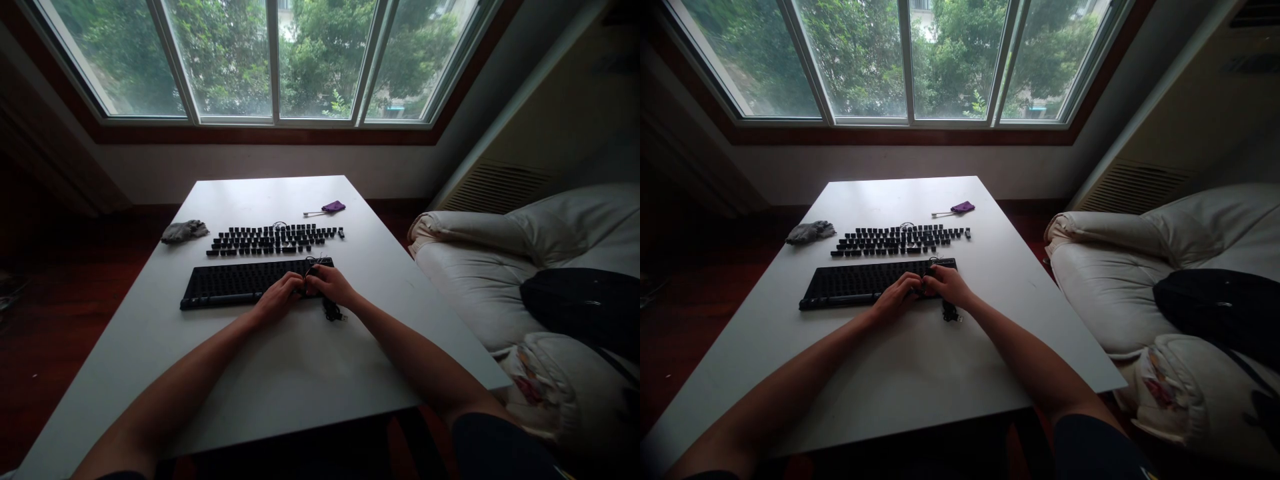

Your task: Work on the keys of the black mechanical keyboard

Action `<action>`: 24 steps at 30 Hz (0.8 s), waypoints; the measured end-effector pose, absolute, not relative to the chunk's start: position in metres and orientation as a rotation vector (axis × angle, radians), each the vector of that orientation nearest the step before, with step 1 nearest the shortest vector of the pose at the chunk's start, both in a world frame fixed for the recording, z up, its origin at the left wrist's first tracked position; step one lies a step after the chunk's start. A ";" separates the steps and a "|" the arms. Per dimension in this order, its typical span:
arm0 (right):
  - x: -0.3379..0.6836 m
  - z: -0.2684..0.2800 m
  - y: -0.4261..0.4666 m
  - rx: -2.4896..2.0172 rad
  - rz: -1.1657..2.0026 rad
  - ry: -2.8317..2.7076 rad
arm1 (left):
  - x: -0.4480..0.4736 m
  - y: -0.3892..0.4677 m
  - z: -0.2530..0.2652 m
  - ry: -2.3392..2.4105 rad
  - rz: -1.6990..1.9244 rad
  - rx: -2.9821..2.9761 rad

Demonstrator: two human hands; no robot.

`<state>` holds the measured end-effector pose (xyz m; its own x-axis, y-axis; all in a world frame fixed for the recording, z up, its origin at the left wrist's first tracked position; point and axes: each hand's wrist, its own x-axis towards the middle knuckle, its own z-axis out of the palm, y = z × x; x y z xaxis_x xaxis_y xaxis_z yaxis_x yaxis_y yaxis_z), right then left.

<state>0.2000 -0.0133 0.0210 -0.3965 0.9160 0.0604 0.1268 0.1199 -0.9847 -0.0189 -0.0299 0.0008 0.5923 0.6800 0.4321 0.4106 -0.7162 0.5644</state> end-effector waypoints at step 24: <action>0.195 0.021 -0.011 -1.132 1.365 -1.509 | -0.017 -0.036 0.001 0.998 1.104 2.480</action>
